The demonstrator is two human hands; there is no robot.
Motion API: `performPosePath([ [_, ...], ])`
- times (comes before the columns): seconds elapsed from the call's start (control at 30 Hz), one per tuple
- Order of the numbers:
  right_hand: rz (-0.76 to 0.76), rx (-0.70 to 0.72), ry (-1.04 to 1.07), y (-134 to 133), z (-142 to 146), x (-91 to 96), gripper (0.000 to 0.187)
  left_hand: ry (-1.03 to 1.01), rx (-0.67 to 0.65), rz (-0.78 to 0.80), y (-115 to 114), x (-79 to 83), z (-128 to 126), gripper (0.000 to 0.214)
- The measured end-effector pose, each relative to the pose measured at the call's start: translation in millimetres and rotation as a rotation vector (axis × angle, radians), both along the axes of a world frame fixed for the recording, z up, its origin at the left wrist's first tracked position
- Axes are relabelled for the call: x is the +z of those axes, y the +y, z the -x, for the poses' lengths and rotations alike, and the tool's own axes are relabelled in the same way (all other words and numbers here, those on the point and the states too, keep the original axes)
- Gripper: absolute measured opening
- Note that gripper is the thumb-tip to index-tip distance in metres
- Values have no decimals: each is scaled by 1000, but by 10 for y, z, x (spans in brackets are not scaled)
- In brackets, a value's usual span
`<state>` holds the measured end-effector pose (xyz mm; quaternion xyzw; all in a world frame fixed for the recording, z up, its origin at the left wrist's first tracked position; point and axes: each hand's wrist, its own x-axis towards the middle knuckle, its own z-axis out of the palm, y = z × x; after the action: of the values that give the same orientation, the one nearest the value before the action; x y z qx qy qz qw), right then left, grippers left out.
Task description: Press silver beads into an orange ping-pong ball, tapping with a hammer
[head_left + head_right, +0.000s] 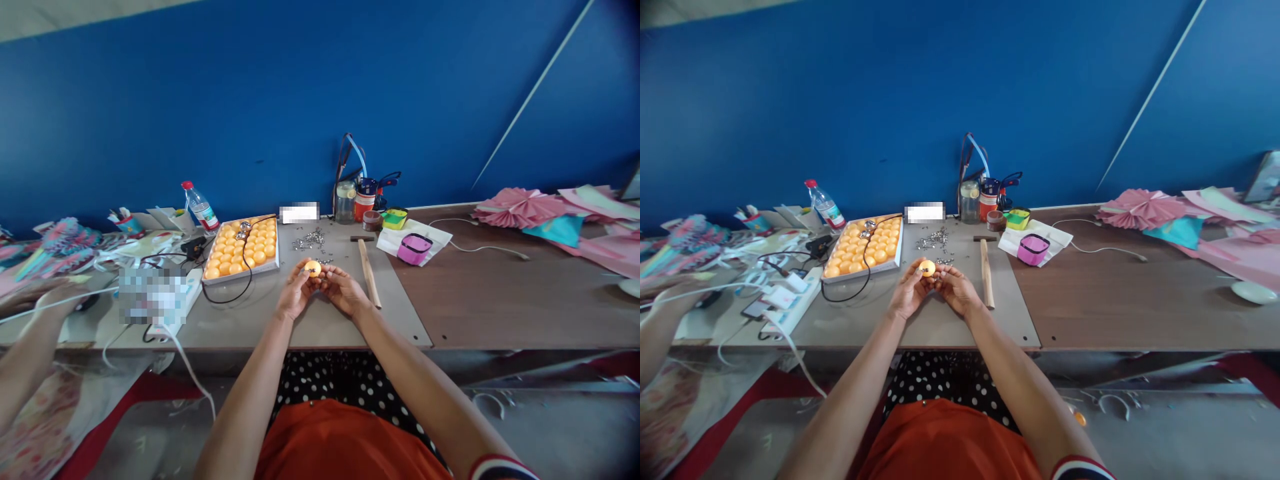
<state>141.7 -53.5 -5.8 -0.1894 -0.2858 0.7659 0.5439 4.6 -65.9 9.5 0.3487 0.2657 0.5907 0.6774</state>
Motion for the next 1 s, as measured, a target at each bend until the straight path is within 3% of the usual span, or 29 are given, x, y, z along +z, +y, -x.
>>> performPosePath([
  [0.73,4,-19,-5,-2,-4,-4,25,18,28,-30,-3,4,-23,40],
  [1.0,13,-19,-3,-26,-7,48,24,19,17,-33,4,0,-23,48],
])
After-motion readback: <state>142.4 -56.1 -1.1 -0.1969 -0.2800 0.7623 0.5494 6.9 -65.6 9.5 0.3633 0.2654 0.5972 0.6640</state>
